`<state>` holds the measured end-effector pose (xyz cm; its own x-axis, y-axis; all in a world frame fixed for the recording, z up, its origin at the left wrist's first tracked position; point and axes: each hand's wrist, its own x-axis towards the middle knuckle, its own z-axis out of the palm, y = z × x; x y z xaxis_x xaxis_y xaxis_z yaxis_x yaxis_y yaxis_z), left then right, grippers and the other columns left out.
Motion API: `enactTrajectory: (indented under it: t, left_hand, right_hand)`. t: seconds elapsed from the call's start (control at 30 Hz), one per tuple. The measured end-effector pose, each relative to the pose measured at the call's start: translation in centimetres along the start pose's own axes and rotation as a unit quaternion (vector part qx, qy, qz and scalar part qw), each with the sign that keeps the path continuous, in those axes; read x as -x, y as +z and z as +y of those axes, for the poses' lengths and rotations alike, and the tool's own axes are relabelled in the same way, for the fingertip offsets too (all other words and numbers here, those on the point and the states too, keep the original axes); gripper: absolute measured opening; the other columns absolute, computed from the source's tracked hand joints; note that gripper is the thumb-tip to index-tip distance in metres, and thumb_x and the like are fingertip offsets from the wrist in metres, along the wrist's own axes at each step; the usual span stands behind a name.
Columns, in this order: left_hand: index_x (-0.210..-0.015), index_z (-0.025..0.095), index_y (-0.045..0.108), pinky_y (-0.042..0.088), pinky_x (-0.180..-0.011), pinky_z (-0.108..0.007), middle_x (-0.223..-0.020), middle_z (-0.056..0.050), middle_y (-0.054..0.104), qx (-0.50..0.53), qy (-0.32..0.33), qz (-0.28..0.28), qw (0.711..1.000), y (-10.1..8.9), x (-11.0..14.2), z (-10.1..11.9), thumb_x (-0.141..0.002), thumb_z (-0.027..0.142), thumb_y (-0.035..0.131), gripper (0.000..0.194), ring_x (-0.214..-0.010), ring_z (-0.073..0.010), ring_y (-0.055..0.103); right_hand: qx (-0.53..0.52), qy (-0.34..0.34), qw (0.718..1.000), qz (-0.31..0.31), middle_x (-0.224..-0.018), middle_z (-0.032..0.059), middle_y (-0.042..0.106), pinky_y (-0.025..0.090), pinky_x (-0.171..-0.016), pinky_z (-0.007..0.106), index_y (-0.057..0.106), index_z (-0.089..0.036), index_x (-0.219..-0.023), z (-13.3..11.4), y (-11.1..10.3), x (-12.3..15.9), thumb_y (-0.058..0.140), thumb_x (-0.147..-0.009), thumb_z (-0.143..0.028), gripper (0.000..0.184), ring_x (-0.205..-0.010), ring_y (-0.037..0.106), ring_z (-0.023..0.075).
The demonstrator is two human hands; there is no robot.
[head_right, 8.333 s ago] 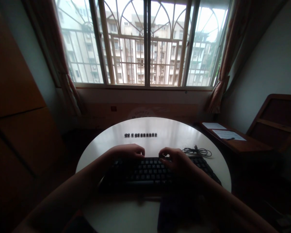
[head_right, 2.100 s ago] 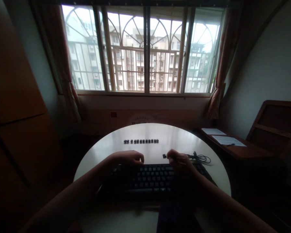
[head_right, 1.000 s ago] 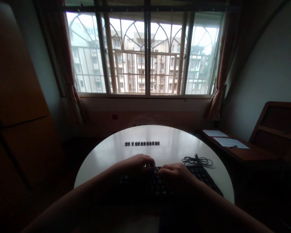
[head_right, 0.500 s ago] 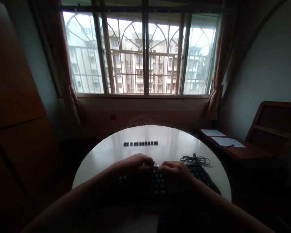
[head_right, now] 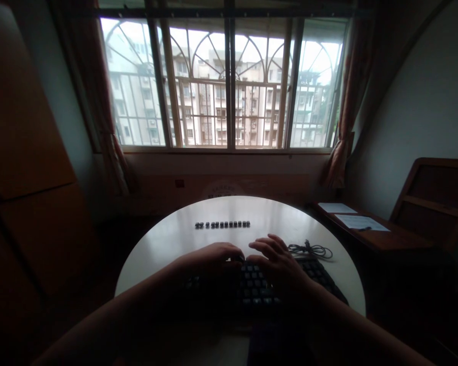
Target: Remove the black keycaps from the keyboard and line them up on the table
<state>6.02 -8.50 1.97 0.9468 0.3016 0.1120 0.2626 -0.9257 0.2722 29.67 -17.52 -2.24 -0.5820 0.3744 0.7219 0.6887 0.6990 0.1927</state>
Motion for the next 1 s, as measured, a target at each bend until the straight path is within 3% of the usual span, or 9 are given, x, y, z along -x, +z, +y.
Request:
enactTrajectory:
  t: [0.1,0.17,0.3,0.5,1.0]
  left_hand:
    - [-0.112,0.021,0.065,0.047,-0.076,-0.025,-0.104,-0.005,0.069,0.000,-0.007,-0.006,1.000,0.1,-0.1,0.4,-0.093,0.030,0.055,0.023,-0.090,-0.0191,0.064]
    - [-0.113,0.022,0.065,0.047,-0.077,-0.025,-0.105,-0.005,0.069,0.001,-0.010,-0.004,1.000,0.1,-0.1,0.6,-0.092,0.029,0.056,0.024,-0.092,-0.0195,0.064]
    - [-0.108,0.021,0.067,0.047,-0.076,-0.025,-0.104,-0.005,0.068,0.001,0.003,0.008,1.000,0.1,0.0,0.9,-0.093,0.029,0.057,0.020,-0.090,-0.0183,0.064]
    - [-0.107,0.021,0.068,0.047,-0.078,-0.024,-0.104,-0.006,0.067,0.027,0.036,-0.003,0.999,0.0,0.2,0.9,-0.091,0.028,0.061,0.019,-0.090,-0.0172,0.064]
    - [-0.113,0.024,0.068,0.047,-0.084,-0.026,-0.112,-0.006,0.066,0.004,0.064,-0.032,0.997,0.2,-0.1,0.7,-0.090,0.026,0.064,0.024,-0.099,-0.0189,0.063]
  right_hand:
    - [-0.004,-0.019,1.000,-0.012,-0.100,0.0071,0.065,0.048,-0.081,0.037,0.062,-0.021,-0.111,0.1,0.3,0.1,0.042,-0.088,-0.005,0.035,-0.086,0.058,0.0194]
    - [-0.006,-0.012,1.000,-0.021,-0.088,0.0042,0.063,0.045,-0.067,0.030,0.062,-0.021,-0.112,0.1,0.5,0.4,0.042,-0.089,-0.006,0.033,-0.072,0.056,0.0158]
    - [-0.004,-0.002,1.000,-0.023,-0.083,0.0014,0.061,0.039,-0.057,0.025,0.060,-0.023,-0.121,0.2,0.8,0.8,0.047,-0.092,-0.014,0.033,-0.063,0.053,0.0125]
    - [-0.005,-0.011,0.999,-0.042,-0.086,0.0010,0.065,0.038,-0.055,0.023,0.060,-0.024,-0.119,0.2,1.5,1.0,0.056,-0.093,-0.023,0.026,-0.064,0.057,0.0109]
    - [-0.024,-0.014,0.997,-0.066,-0.081,0.0000,0.065,0.037,-0.053,0.022,0.063,-0.023,-0.113,0.3,1.8,1.1,0.057,-0.094,-0.025,0.020,-0.061,0.058,0.0099]
